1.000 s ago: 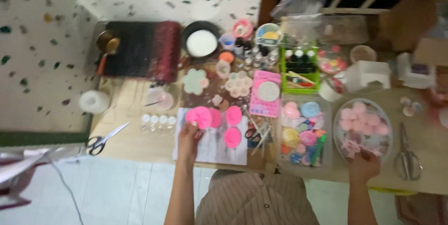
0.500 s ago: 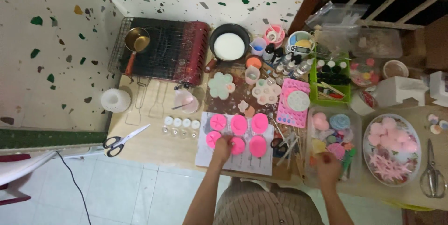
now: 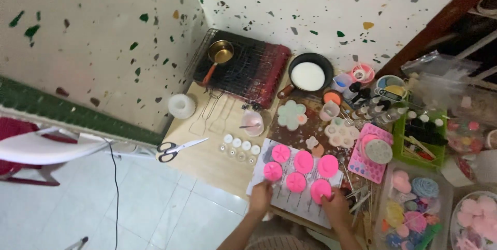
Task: Assembling and decorating wax pieces for candles using molds, a portable stove, and a paintbrush.
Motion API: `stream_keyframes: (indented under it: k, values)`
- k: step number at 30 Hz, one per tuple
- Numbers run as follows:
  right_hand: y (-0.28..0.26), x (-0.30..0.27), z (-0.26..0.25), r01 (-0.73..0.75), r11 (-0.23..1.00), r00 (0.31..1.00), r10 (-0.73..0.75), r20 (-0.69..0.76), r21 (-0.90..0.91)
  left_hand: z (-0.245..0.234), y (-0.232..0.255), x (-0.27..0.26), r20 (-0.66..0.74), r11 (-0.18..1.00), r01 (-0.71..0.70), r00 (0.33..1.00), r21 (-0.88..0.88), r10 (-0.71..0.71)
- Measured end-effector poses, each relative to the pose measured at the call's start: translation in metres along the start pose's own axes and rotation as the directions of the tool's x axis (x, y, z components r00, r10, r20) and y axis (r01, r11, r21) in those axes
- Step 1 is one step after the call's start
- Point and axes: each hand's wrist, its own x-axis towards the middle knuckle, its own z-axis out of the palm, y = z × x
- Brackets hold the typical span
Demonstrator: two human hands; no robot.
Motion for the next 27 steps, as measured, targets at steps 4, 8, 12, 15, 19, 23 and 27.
stream_keyframes:
  k: [4,8,12,15,19,23,27]
  values:
    - [0.007,0.003,-0.001,0.124,0.984,0.986,-0.136,-0.094,-0.125,-0.045,-0.014,-0.033,-0.068,0.993,0.108,0.992,0.047,-0.105]
    - [-0.017,0.003,0.005,0.197,0.976,0.942,-0.214,-0.259,-0.089,-0.073,-0.015,-0.054,-0.287,0.981,0.191,0.939,-0.02,-0.189]
    - [-0.117,-0.005,0.026,0.419,0.841,0.907,-0.367,-0.208,0.342,-0.096,-0.018,-0.059,-0.298,0.906,0.36,0.86,-0.22,-0.414]
    - [-0.251,-0.013,0.043,0.523,0.793,0.847,-0.523,-0.089,0.313,-0.106,-0.049,-0.039,-0.302,0.936,0.259,0.896,-0.238,-0.325]
    - [-0.377,0.048,0.12,0.391,0.735,0.827,-0.545,0.139,0.555,-0.148,-0.068,-0.008,-0.196,0.973,0.213,0.962,0.093,-0.192]
    - [-0.485,0.101,0.177,0.037,0.668,0.9,-0.346,0.266,0.744,-0.175,-0.137,0.037,-0.056,0.977,0.213,0.975,-0.004,-0.213]
    - [-0.543,0.124,0.219,-0.052,0.71,0.949,-0.184,0.256,0.702,-0.18,-0.227,0.048,-0.172,0.977,0.105,0.975,-0.188,-0.138]
